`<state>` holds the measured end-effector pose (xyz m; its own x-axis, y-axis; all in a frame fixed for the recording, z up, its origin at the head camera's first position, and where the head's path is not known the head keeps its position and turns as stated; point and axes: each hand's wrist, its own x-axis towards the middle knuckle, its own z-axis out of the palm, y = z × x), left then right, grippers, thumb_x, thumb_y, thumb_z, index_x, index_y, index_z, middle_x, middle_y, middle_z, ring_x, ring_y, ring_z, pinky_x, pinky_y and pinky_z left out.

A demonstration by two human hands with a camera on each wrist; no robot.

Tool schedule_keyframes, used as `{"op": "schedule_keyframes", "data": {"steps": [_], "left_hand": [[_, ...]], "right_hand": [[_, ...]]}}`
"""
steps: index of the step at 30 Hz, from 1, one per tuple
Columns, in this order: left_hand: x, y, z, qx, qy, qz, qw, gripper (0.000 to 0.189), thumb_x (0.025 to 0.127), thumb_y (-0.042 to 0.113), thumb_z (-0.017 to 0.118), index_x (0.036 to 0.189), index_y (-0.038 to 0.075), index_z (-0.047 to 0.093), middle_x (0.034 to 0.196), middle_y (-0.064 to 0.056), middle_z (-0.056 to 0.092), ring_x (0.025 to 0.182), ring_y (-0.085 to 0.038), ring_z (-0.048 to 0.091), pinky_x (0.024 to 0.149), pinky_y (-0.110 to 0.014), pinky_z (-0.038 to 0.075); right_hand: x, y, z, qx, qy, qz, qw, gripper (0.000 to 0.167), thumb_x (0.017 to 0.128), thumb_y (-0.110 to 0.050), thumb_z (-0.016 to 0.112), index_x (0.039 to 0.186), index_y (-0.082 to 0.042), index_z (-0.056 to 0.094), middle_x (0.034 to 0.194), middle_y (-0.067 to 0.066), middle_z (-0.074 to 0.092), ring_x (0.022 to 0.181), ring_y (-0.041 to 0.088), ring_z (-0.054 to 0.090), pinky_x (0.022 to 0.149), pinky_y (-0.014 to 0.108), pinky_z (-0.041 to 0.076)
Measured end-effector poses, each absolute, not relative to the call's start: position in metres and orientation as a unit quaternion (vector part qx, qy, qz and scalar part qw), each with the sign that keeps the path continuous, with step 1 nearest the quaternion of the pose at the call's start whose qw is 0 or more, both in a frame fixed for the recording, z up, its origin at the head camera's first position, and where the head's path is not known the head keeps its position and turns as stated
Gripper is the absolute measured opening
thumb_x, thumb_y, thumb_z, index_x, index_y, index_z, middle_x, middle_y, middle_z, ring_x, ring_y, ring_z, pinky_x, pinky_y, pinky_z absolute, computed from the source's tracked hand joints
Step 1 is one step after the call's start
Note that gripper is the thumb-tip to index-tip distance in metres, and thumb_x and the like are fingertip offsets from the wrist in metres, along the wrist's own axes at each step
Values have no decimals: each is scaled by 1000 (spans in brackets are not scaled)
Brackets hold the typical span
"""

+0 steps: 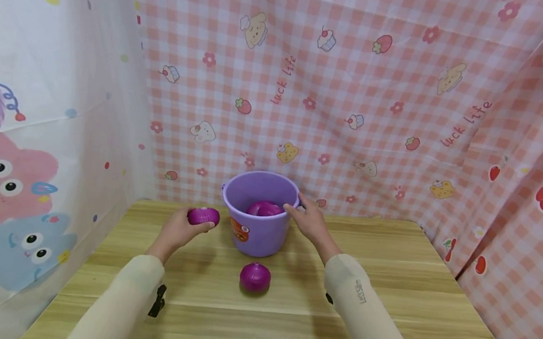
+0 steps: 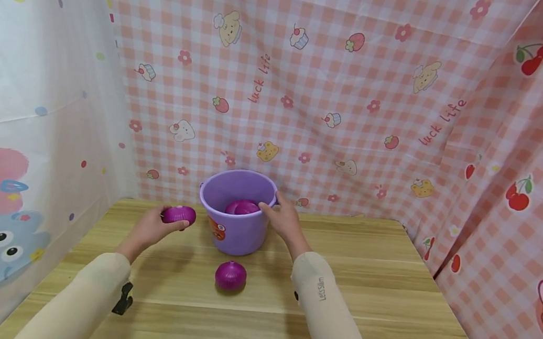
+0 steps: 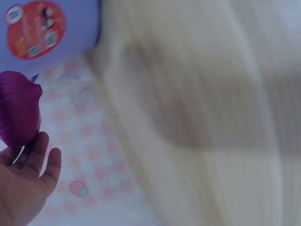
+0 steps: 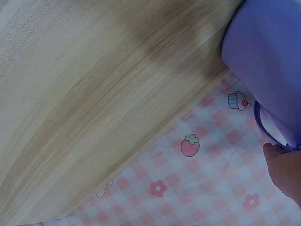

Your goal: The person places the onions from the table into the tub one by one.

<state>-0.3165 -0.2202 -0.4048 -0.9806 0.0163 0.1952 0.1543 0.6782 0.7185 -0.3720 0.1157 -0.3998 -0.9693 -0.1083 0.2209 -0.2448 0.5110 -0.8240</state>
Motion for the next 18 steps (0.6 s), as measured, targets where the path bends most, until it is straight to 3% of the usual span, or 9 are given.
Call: {"op": "schedule_keyframes", "data": {"steps": [14, 18], "left_hand": [[-340, -215, -336, -35, -915, -387, 104, 78, 88, 44, 73, 140, -7, 45, 127, -27, 57, 111, -39, 59, 93, -49, 51], [-347, -203, -327, -46, -912, -390, 118, 71, 87, 42, 76, 135, -5, 52, 123, -24, 60, 107, -36, 61, 91, -47, 52]], "right_hand": [[-368, 115, -397, 101, -861, 495, 63, 74, 97, -40, 63, 154, -3, 33, 151, 17, 43, 141, 33, 36, 116, 47, 28], [-367, 115, -396, 99, -859, 498, 64, 73, 97, -40, 63, 153, -3, 34, 151, 17, 44, 142, 33, 36, 116, 47, 27]]}}
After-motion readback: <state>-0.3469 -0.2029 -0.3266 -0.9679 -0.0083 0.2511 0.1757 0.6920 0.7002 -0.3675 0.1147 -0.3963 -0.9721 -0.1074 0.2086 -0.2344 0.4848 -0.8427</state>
